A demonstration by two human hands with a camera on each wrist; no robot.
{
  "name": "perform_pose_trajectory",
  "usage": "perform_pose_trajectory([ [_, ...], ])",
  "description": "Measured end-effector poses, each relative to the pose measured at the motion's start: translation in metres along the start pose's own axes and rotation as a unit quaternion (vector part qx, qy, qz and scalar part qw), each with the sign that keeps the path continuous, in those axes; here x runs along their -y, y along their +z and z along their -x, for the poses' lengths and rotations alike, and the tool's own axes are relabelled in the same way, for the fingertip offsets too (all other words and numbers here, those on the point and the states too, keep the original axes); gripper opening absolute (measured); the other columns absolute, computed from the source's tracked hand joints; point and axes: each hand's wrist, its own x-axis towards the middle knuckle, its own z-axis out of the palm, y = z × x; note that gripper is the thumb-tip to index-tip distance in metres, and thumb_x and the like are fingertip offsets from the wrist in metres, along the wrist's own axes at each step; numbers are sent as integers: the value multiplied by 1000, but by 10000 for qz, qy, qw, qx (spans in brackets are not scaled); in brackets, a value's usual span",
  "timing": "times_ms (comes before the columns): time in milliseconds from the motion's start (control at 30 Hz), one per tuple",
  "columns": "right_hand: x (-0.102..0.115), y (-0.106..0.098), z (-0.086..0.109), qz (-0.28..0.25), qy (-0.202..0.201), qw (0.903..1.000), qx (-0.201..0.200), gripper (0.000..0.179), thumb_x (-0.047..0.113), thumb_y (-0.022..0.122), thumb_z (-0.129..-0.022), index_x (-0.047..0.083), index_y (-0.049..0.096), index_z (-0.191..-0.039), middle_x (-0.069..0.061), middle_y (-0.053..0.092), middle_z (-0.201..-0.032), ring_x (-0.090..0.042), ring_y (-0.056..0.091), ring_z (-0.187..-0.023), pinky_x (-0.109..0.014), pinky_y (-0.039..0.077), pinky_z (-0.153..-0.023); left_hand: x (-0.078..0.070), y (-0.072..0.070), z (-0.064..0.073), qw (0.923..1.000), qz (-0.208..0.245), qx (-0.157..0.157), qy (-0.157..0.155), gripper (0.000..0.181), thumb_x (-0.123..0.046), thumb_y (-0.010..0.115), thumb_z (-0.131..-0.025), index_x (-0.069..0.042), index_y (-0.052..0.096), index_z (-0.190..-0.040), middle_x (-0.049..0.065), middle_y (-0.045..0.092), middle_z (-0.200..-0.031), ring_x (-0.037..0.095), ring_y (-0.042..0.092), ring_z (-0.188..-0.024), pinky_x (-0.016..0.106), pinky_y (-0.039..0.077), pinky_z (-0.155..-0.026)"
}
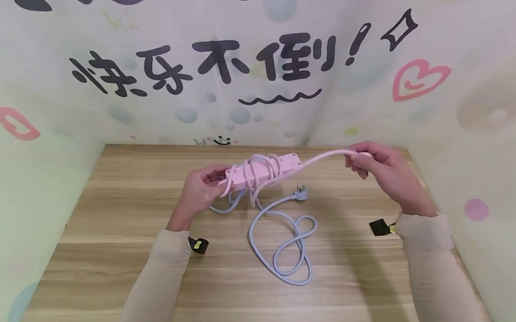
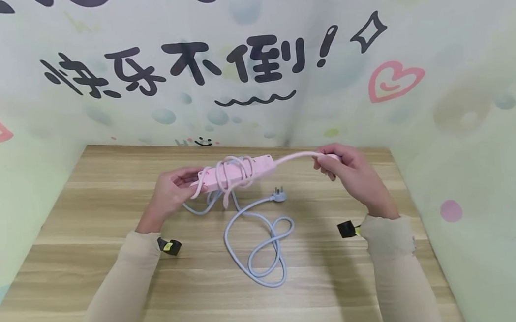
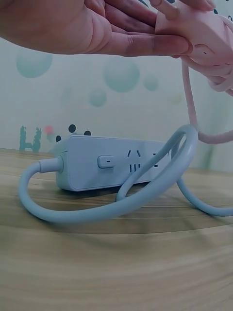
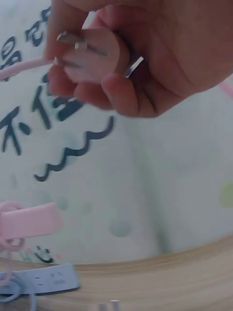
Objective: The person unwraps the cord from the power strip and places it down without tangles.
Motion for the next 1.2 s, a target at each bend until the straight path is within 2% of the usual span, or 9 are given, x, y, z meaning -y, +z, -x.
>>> perform_pose_trajectory([
  [233,-25,-36,27,991,507,9934,284,26,29,56,-106,10,69,-117,2,67,-96,-16,56,-83,-25,49,-73,2,-1,-2,9997,-154,-107,175,40,6,70,-88,9,65,-127,30,68,-125,39,69,-112,17,59,-88],
  [333,-35,-48,34,1324,746,9879,303,26,32,58,-105,14,70,-118,3,65,-93,-15,55,-83,-26,47,-70,4,1,-3,9997,-95,-149,183,39,7,67,-89,10,64,-128,31,68,-126,42,69,-114,17,59,-87],
  [400,-43,-53,35,1511,793,9846,369,24,32,60,-104,16,71,-117,2,60,-87,-16,51,-77,-27,44,-64,5,2,-4,9997,-32,-212,128,39,8,67,-89,11,64,-128,30,68,-126,41,68,-115,16,59,-86],
  [600,-72,-55,34,1746,1013,9782,478,24,33,65,-101,15,72,-115,5,55,-77,-16,50,-72,-27,41,-59,4,4,-3,9997,29,-241,21,40,7,68,-88,9,64,-128,30,67,-128,41,67,-118,16,59,-87],
  [700,-85,-55,32,2070,1075,9715,424,28,36,64,-101,14,72,-116,5,60,-81,-15,54,-75,-24,44,-63,3,4,-3,9997,12,-233,8,40,6,69,-88,8,65,-128,29,68,-128,35,70,-115,17,59,-87],
  [833,-104,-54,26,2431,1265,9612,308,36,40,59,-103,10,69,-121,-2,66,-90,-15,58,-80,-23,47,-68,4,1,-2,9995,124,-297,25,41,8,69,-87,10,64,-128,30,67,-128,11,72,-105,17,60,-85],
  [933,-117,-53,22,2482,1600,9553,154,45,41,54,-105,4,65,-129,-13,69,-102,-19,60,-86,-26,47,-71,5,-2,0,9990,286,-334,84,41,10,68,-87,13,63,-128,33,66,-128,-2,70,-99,16,59,-85],
  [1067,-134,-52,18,2475,2057,9463,-299,52,43,49,-106,0,61,-134,-24,68,-116,-24,57,-92,-28,45,-73,5,-8,2,9983,443,-357,159,42,12,67,-86,16,61,-128,35,64,-128,-5,69,-98,15,59,-86],
  [1200,-149,-50,15,2433,2291,9395,-745,51,41,48,-106,0,63,-132,-26,68,-116,-24,56,-88,-28,43,-70,4,-13,4,9983,509,-248,149,43,13,66,-86,17,60,-128,37,63,-127,-2,70,-99,16,59,-86],
])
